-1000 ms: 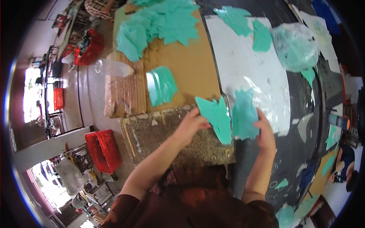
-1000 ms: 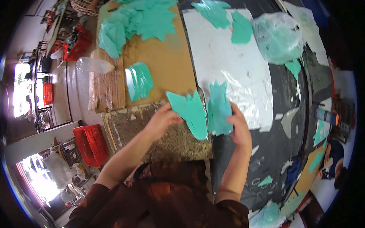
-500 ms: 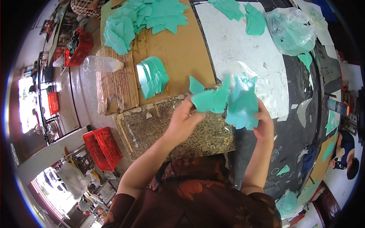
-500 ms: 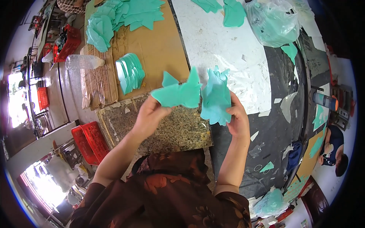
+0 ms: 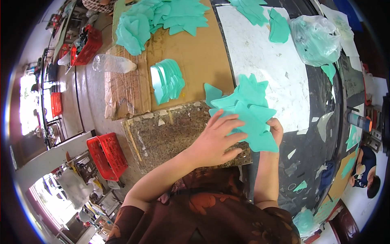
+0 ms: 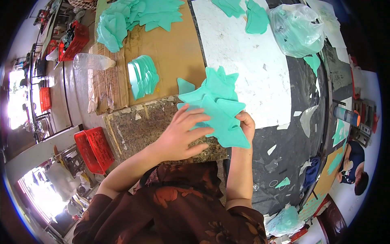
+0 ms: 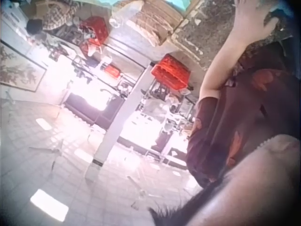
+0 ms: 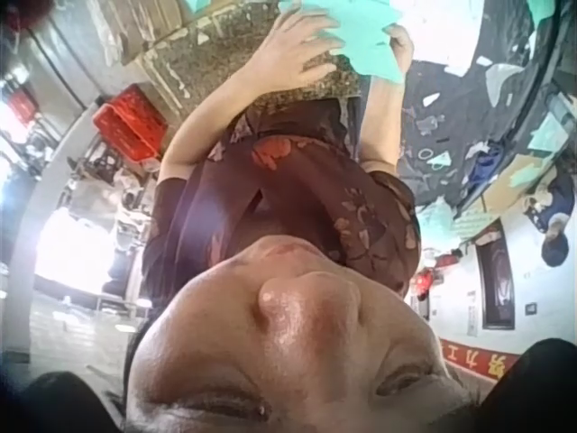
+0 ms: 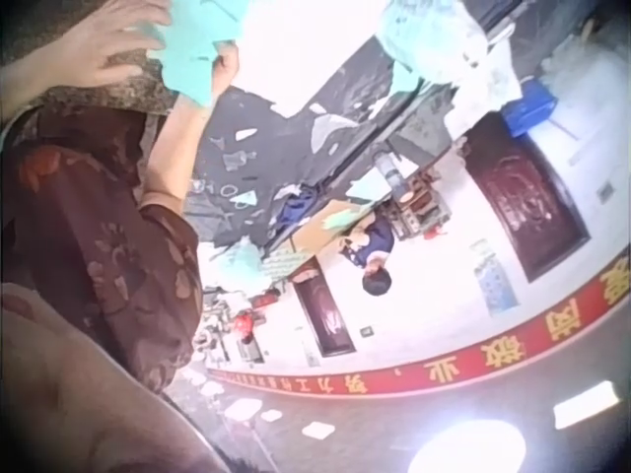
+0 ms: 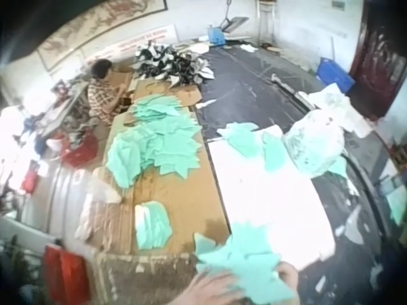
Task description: The recorder applies adhesive from a plastic bottle to the edges of green shoe upper components and folds the edges to finish them.
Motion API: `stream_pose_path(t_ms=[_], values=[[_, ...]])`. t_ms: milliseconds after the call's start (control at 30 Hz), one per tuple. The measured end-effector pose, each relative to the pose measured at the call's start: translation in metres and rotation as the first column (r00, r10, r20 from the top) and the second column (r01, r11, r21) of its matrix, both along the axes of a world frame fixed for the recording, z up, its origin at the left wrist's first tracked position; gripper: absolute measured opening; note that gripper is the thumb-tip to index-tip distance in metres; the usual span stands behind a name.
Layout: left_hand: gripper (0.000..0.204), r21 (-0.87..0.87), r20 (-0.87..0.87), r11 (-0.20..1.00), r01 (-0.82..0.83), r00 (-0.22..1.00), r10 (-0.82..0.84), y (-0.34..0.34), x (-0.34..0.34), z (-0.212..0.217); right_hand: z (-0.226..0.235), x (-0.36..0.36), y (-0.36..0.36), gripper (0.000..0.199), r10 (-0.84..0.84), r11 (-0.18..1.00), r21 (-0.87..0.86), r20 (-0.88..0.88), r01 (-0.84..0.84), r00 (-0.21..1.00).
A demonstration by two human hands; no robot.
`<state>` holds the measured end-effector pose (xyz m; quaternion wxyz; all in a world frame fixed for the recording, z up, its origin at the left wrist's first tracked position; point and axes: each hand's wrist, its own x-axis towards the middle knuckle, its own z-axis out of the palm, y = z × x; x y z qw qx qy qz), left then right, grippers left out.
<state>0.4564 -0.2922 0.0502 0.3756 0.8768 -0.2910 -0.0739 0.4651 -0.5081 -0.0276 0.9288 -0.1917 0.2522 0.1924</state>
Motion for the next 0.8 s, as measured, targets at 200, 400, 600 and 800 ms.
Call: stream_pose_path(t_ms=[200,400,600,800], values=[[0.046,-0.348,-0.723,0.536,-0.769,0.584,0.369,0.045,-0.005,-0.011,-0.004,0.010,0.025,0.047,0.017,0.998,0.060,-0.031,-0.015,0.999],[0.048,-0.205,-0.953,0.190,-0.960,0.151,-0.262,0.064,-0.025,-0.034,0.020,0.032,0.064,0.065,0.256,0.960,0.076,0.142,-0.268,0.956],[0.052,-0.217,-0.948,0.089,-0.972,0.188,-0.257,0.092,-0.034,-0.042,0.012,0.081,0.048,0.070,0.601,0.799,-0.263,0.322,-0.541,0.731],[0.061,-0.252,-0.942,0.021,-0.968,0.240,-0.234,0.120,-0.054,-0.054,-0.069,0.238,-0.026,0.070,0.363,-0.314,-0.898,0.187,0.309,0.913]])
